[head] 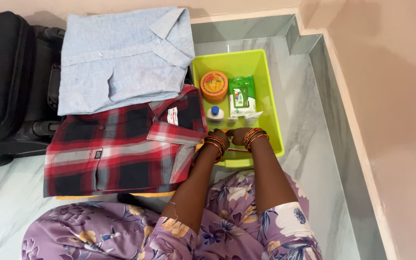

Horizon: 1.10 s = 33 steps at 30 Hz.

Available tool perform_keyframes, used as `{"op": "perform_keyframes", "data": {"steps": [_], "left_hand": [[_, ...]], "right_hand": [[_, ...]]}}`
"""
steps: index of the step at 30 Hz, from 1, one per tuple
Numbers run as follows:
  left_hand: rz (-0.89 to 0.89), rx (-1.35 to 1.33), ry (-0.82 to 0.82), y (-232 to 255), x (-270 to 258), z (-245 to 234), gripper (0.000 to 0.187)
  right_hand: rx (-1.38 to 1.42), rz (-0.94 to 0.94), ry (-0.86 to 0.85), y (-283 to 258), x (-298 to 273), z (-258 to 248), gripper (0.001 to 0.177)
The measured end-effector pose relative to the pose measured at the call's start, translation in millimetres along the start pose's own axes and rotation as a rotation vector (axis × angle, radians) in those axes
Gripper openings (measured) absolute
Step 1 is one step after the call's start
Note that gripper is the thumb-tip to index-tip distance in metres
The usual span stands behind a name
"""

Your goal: The person sits on the floor and repeatedly picks up, folds, and restacks two shirts while also handling small toiletry items from a green plastic bin. The person adjusts the pile of clothes and the contents of the bin multiple times without placing items into the suitcase.

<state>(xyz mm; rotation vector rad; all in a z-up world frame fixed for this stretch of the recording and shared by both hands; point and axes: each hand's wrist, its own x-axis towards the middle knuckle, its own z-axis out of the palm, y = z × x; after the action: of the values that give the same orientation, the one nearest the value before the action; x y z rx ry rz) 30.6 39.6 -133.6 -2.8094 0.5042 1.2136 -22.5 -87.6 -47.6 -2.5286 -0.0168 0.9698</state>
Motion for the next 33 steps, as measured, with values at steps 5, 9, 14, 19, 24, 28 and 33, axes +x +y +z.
{"op": "perform_keyframes", "data": {"steps": [5,9,14,19,24,28,33], "left_hand": [[0.151,-0.329,0.26,11,-72,-30,0.074],[0.489,-0.5,0.508,17,-150,-34,0.071],[0.55,-0.301,0.542,-1,-250,-35,0.073],[0.461,-0.075,0.515,-12,-308,-23,0.074],[0.468,-0.053,0.557,-20,-325,-17,0.079],[0.473,0.001,0.57,-31,-333,-10,0.078],[0.541,-0.014,0.531,-42,-327,-8,0.085]], "right_hand": [[0.025,-0.146,0.172,2,-19,-16,0.05],[0.141,-0.237,0.27,13,-53,-33,0.037],[0.431,-0.091,0.08,2,-81,-44,0.036],[-0.031,-0.084,-0.031,-35,-51,-21,0.04],[-0.228,-0.082,-0.191,-45,-20,7,0.039],[-0.267,-0.064,-0.235,-33,-12,18,0.04],[-0.206,0.129,-0.246,-23,-6,20,0.051]]}}
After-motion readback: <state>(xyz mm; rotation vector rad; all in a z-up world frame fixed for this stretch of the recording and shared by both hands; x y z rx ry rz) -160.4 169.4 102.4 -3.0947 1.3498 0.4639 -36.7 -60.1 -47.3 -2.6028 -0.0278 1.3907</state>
